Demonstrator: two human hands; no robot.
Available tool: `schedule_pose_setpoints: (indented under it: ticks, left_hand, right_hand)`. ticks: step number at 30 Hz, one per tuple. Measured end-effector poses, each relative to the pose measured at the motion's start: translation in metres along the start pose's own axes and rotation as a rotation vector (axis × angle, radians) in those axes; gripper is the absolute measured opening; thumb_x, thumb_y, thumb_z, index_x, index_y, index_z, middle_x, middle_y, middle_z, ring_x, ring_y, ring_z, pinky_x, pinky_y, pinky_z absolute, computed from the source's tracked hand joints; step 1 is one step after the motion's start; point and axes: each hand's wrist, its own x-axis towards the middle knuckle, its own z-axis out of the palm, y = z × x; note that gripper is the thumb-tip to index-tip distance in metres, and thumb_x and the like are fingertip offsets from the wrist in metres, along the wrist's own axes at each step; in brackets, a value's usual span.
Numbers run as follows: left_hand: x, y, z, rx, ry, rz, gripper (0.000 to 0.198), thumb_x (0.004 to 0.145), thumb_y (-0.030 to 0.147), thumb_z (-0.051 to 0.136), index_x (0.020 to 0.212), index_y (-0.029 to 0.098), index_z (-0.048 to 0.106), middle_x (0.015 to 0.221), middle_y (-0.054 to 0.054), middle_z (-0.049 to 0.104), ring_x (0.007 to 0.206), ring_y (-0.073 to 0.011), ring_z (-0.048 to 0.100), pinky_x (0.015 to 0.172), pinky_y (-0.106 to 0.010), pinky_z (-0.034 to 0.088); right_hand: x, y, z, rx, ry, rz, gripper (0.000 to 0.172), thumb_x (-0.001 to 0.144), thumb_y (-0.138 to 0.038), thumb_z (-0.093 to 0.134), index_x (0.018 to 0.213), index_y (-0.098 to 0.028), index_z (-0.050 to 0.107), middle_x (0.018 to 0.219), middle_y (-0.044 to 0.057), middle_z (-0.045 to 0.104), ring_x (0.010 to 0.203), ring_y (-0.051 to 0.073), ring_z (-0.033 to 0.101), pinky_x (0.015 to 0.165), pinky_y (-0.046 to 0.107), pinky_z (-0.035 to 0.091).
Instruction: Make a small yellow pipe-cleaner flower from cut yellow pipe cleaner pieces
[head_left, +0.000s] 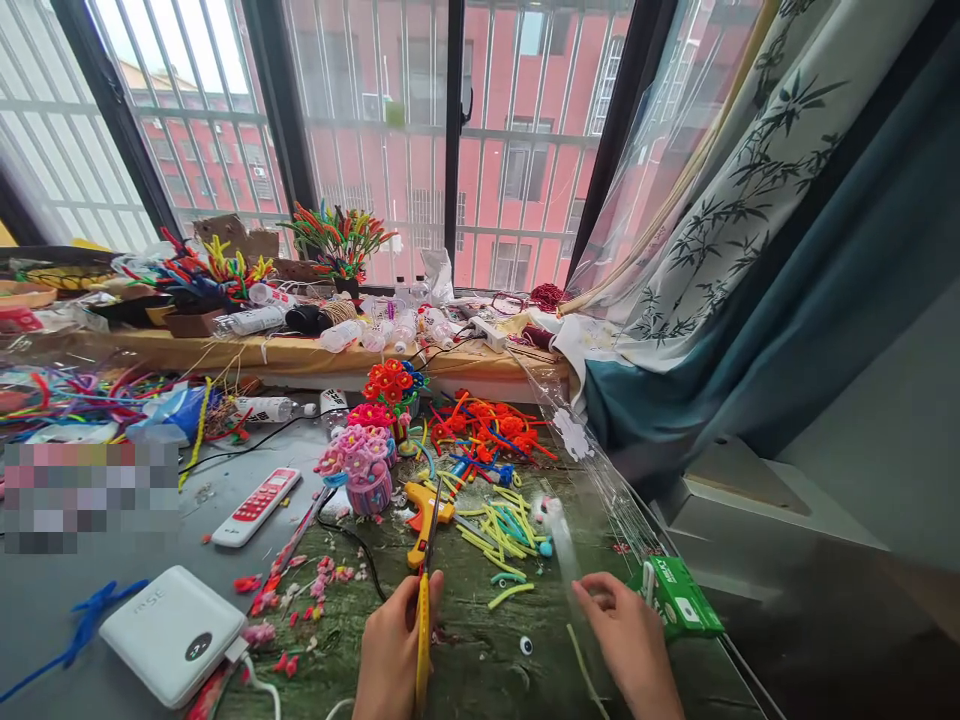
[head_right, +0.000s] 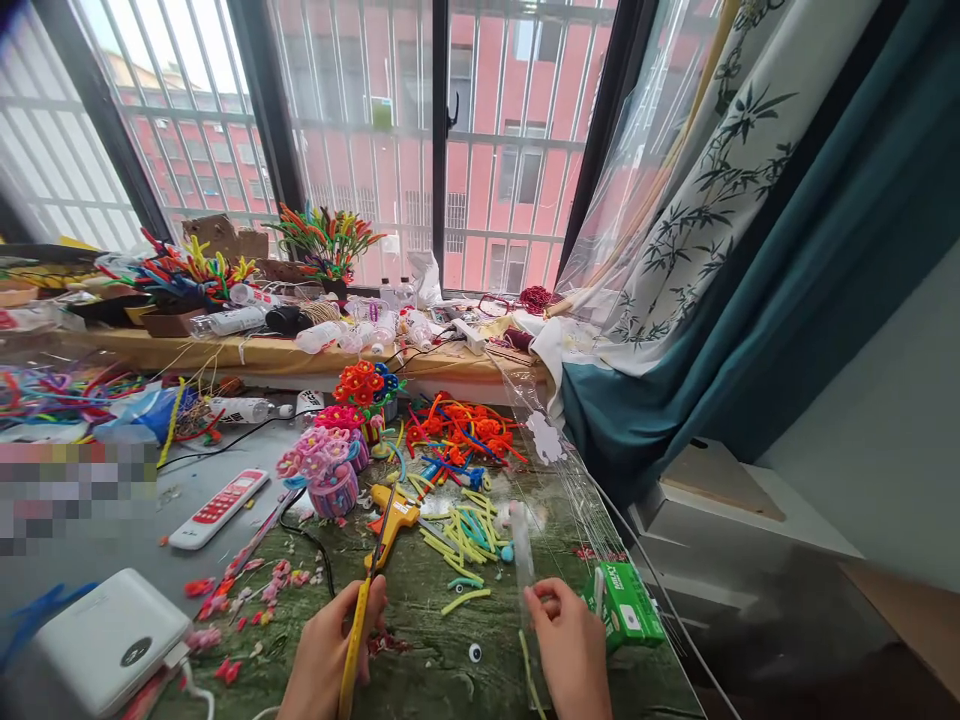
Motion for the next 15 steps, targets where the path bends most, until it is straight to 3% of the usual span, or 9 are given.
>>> schedule_pose_setpoints:
  ticks: [2, 6, 9, 12, 15]
  left_hand:
    - [0.002, -0.001, 0.004, -0.023, -0.008, 0.011, 0.065, 0.071, 0.085, 0.042, 0.067, 0.022, 0.055, 0.057, -0.002, 0.061, 0.039, -0.0159, 0.051, 0.038, -0.025, 0.038]
    - [0.006, -0.001, 0.012, -0.025, -0.065, 0.02, 0.066, 0.07, 0.086, 0.046, 0.068, 0.021, 0.057, 0.059, -0.003, 0.064, 0.038, -0.0152, 0.051, 0.038, -0.025, 0.04]
    - [0.008, 0.001, 0.02, -0.031, -0.032, 0.025, 0.068, 0.069, 0.088, 0.043, 0.067, 0.021, 0.057, 0.057, -0.003, 0.062, 0.036, -0.0142, 0.048, 0.035, -0.024, 0.036]
    - [0.011, 0.006, 0.027, -0.039, 0.003, 0.037, 0.068, 0.071, 0.087, 0.041, 0.063, 0.021, 0.055, 0.055, -0.002, 0.061, 0.037, -0.0136, 0.048, 0.035, -0.023, 0.035]
    - [0.018, 0.01, 0.03, -0.052, 0.035, 0.06, 0.068, 0.073, 0.086, 0.04, 0.063, 0.021, 0.055, 0.053, -0.002, 0.058, 0.04, -0.0137, 0.049, 0.037, -0.022, 0.036]
  right_hand:
    - [-0.001, 0.011, -0.001, -0.036, 0.044, 0.001, 0.031, 0.089, -0.038, 0.042, 0.075, -0.024, 0.066, 0.064, 0.008, 0.074, 0.059, 0.028, 0.07, 0.056, 0.034, 0.046]
    - [0.0, 0.036, 0.003, -0.137, -0.015, 0.03, 0.025, 0.089, -0.032, 0.046, 0.076, -0.025, 0.066, 0.07, 0.009, 0.076, 0.063, 0.03, 0.071, 0.052, 0.035, 0.042]
    - [0.002, 0.047, 0.008, -0.165, -0.014, 0.057, 0.022, 0.089, -0.03, 0.048, 0.082, -0.026, 0.068, 0.075, 0.009, 0.076, 0.064, 0.028, 0.072, 0.049, 0.032, 0.043]
    - [0.003, 0.044, 0.014, -0.208, 0.058, 0.051, 0.018, 0.087, -0.028, 0.051, 0.083, -0.025, 0.069, 0.082, 0.011, 0.075, 0.06, 0.024, 0.071, 0.045, 0.029, 0.043]
    - [0.008, 0.028, 0.019, -0.303, 0.228, -0.022, 0.027, 0.091, -0.032, 0.042, 0.091, -0.024, 0.068, 0.091, 0.011, 0.073, 0.057, 0.022, 0.068, 0.044, 0.029, 0.042]
